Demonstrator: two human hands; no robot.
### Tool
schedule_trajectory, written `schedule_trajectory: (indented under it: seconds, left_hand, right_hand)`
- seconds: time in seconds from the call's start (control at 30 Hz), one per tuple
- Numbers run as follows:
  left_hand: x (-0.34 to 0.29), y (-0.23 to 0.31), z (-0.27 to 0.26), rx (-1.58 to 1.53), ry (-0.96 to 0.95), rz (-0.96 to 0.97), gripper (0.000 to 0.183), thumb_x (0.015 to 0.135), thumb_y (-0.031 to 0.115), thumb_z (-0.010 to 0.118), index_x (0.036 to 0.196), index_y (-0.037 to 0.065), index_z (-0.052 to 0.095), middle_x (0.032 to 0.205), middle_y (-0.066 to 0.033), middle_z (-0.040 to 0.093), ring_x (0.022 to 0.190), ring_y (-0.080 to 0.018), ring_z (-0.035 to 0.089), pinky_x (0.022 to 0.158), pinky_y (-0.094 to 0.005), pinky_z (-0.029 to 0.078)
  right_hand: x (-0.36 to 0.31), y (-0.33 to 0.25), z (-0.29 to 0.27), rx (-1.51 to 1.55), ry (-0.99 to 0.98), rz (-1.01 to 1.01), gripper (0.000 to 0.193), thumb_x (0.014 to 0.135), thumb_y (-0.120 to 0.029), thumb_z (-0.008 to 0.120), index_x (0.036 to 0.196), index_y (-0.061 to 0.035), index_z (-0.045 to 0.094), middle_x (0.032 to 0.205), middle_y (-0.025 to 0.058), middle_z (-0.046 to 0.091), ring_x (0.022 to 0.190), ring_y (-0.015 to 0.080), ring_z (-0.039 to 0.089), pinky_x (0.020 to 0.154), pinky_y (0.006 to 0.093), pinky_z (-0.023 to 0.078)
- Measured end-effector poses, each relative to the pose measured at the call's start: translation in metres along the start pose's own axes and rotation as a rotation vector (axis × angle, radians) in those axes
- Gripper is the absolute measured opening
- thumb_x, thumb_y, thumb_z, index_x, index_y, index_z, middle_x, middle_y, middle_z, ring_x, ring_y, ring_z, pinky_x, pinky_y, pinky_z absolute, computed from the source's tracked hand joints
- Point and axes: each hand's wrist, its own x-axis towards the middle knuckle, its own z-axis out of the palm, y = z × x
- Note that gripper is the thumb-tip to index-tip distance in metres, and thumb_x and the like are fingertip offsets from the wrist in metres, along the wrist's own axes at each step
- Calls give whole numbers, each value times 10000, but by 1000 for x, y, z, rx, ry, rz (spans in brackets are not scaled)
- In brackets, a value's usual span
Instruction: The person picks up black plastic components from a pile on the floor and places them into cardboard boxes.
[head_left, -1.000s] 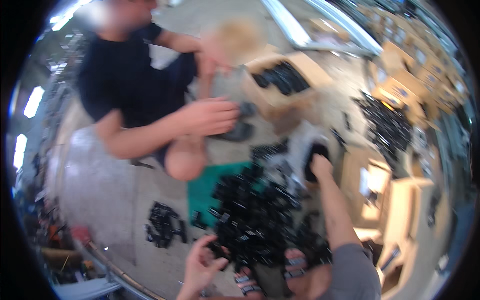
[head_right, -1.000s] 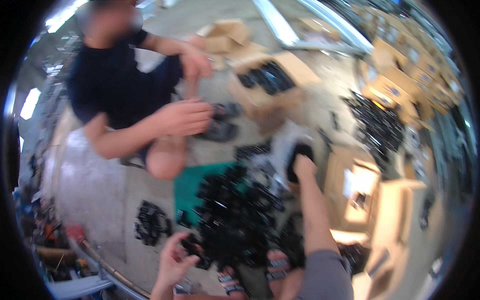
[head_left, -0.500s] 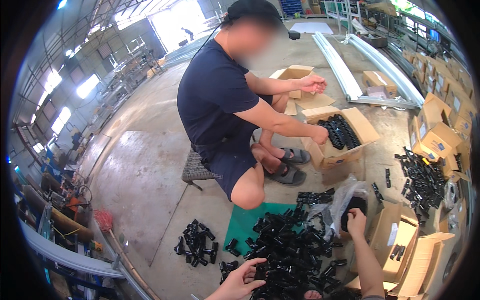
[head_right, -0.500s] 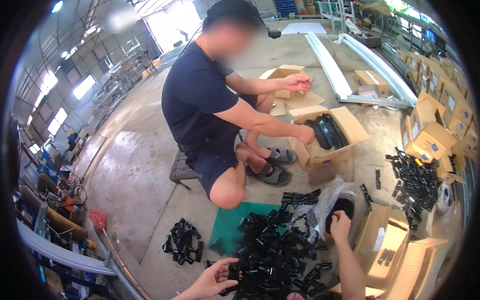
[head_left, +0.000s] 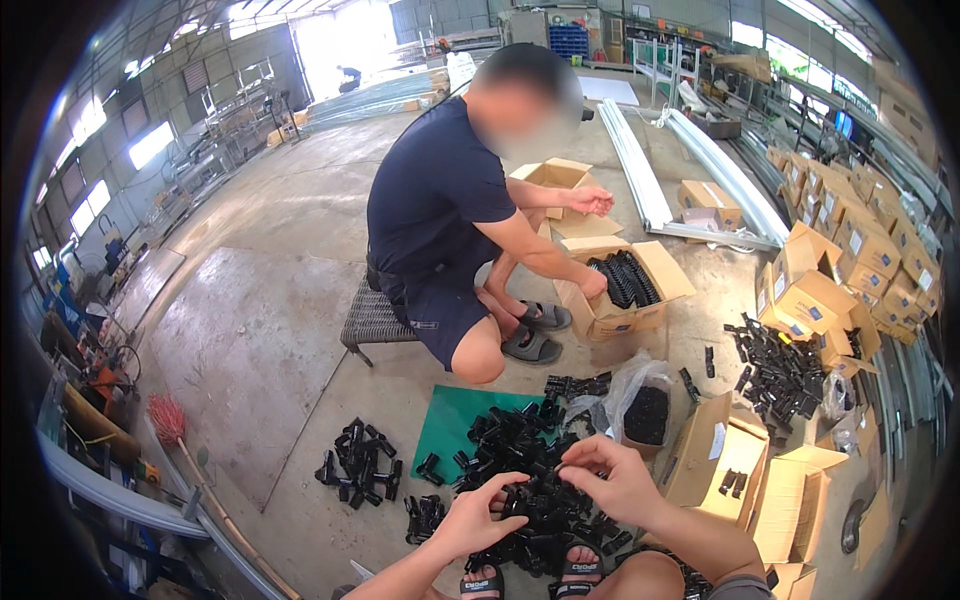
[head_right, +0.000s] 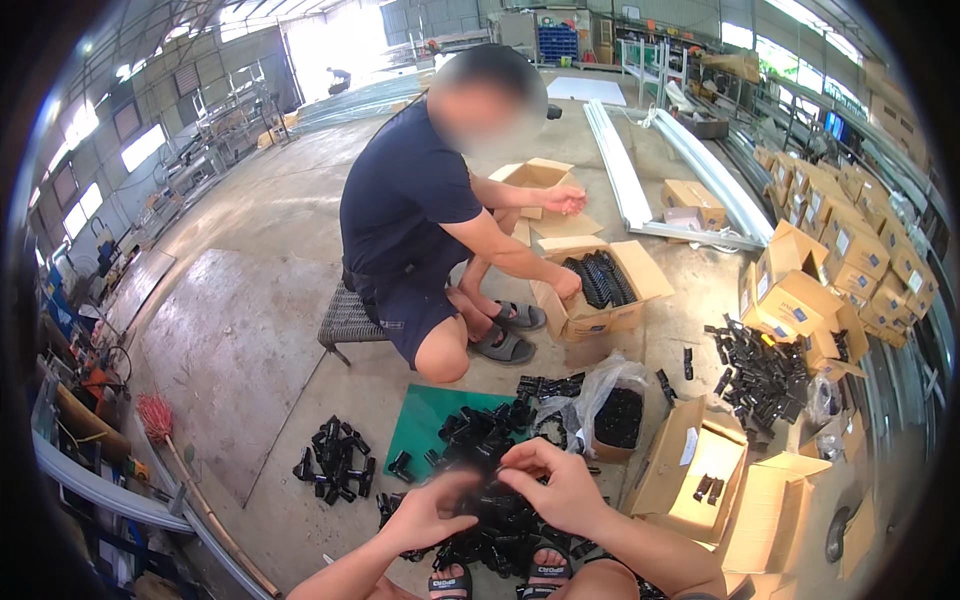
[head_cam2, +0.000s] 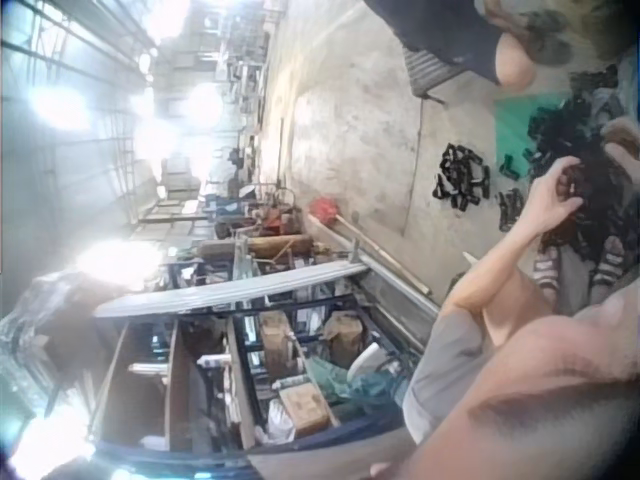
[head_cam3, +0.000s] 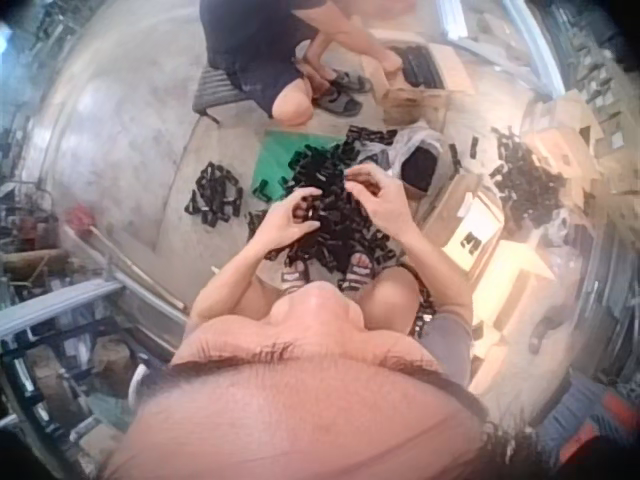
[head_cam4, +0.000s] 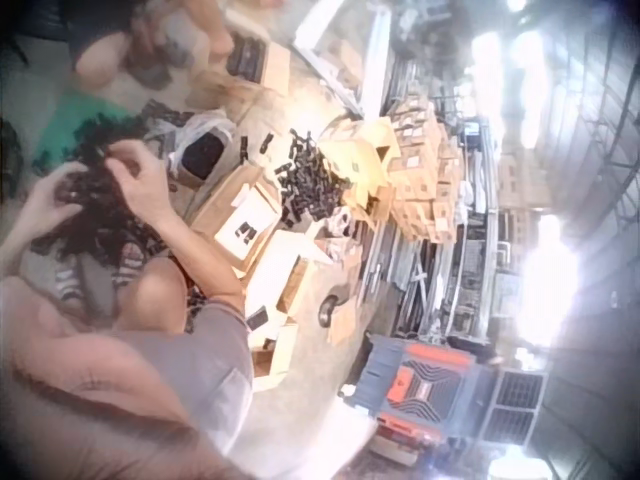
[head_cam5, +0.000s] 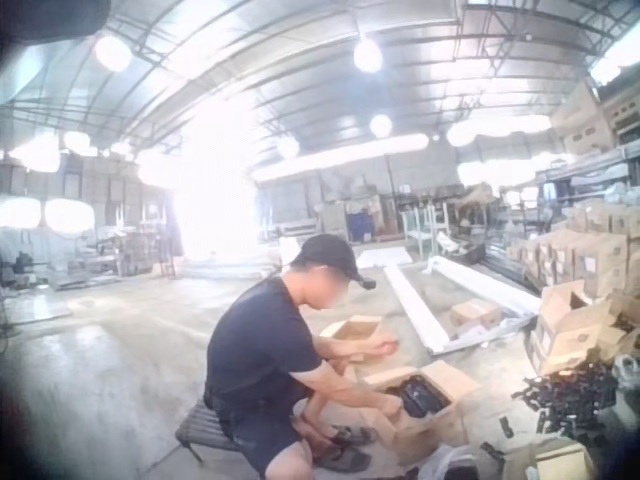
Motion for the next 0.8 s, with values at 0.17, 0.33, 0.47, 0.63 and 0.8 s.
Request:
schedule_trajectory:
  seconds: [0.17, 0.33, 0.47, 0.63, 0.8]
  left_hand:
    - [-9, 9, -1, 82, 70, 98, 674, 804, 106, 798, 1407, 209, 515, 974, -107, 713, 874, -202, 722, 816, -348, 595]
    - [-26, 10, -9, 124, 141, 74, 866, 752, 215, 840, 1477, 229, 367, 966, -167, 717, 904, -332, 728, 809, -420, 582]
    - [-35, -2, -6, 212, 87, 71, 934, 715, 289, 858, 1462, 162, 313, 926, -188, 712, 892, -377, 714, 807, -441, 567]
    - [-32, -22, 6, 248, -101, 51, 956, 707, 306, 862, 1448, 74, 305, 979, -217, 711, 981, -381, 700, 839, -437, 554]
    - [-37, -13, 1, 359, -105, 72, 997, 680, 264, 852, 1464, 51, 274, 934, -197, 714, 930, -401, 695, 823, -459, 547]
  right_hand:
    - [-27, -42, 18, -22, -79, -34, 170, 906, -48, 724, 1052, 4, 656, 978, 73, 733, 877, 98, 680, 781, 250, 542]
    - [-33, -65, 39, -198, -7, -187, 138, 889, -64, 743, 995, 8, 691, 913, 72, 742, 803, 101, 679, 739, 257, 542]
    - [-29, -27, 53, -426, -18, -299, 144, 896, -161, 742, 987, -55, 711, 839, 78, 711, 741, 156, 675, 701, 287, 530]
    - [-25, 32, 59, -808, -358, -580, 110, 923, -228, 648, 992, -147, 672, 895, 64, 675, 892, 274, 636, 819, 407, 462]
    - [-12, 41, 66, -923, -442, -630, 110, 912, -223, 671, 989, -150, 644, 906, -18, 681, 918, 202, 625, 898, 375, 420]
